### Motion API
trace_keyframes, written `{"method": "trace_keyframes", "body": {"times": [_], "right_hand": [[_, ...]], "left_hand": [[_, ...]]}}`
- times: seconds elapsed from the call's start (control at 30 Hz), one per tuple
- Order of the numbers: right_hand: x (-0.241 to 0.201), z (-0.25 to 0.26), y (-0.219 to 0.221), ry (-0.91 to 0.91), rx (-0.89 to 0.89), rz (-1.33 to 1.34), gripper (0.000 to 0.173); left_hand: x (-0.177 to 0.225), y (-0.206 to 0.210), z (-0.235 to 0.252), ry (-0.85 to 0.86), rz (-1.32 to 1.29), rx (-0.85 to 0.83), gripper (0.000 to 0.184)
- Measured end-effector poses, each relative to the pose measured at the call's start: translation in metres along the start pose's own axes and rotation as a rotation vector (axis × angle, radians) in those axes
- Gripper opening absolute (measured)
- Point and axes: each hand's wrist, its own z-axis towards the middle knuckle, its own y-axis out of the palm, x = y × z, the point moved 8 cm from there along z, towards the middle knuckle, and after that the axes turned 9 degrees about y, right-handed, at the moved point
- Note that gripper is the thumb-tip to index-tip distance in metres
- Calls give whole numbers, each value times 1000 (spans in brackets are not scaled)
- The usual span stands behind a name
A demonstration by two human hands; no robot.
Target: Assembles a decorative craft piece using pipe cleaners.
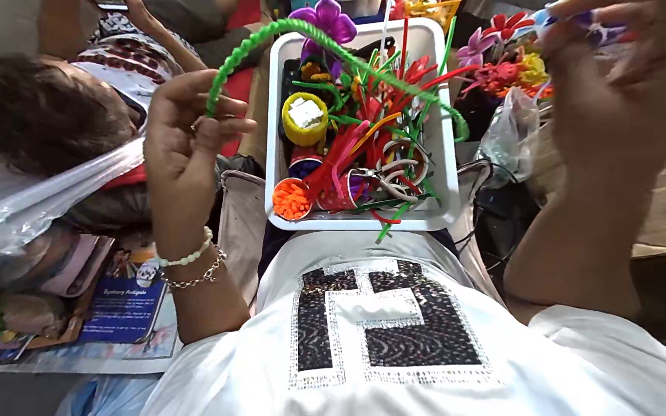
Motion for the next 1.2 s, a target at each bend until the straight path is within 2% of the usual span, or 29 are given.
{"method": "trace_keyframes", "body": {"times": [0.1,0.2,0.33,0.43,0.5,0.57,0.67,0.77,0.83,1.0,1.2], "right_hand": [[-44,-2,40,-157,-135,62,27],[-74,-2,75,-217,-234,91,34],[-97,-2,111,-313,-387,288,31],[-96,2,128,-231,-476,597,33],[-92,6,138,-174,-539,652,35],[-87,11,148,-163,-535,567,27],[-75,25,165,-152,-471,376,14],[-55,42,183,-109,-452,260,14],[-46,50,194,-65,-496,240,16],[-39,61,220,-16,-576,184,19],[-34,60,230,2,-586,113,19]], "left_hand": [[0,18,-1,-13,-33,-43,36],[2,32,-4,-27,-83,-65,34],[-8,42,1,-5,-282,55,22],[-26,44,1,-12,-303,162,19],[-42,48,1,-30,-246,140,18],[-55,55,0,-103,-147,90,14],[-72,59,-4,-170,-42,-2,19],[-77,58,-3,-169,118,-164,31],[-79,57,2,-128,211,-217,30],[-100,59,20,-77,308,-231,28],[-104,49,25,-45,439,-116,24]]}}
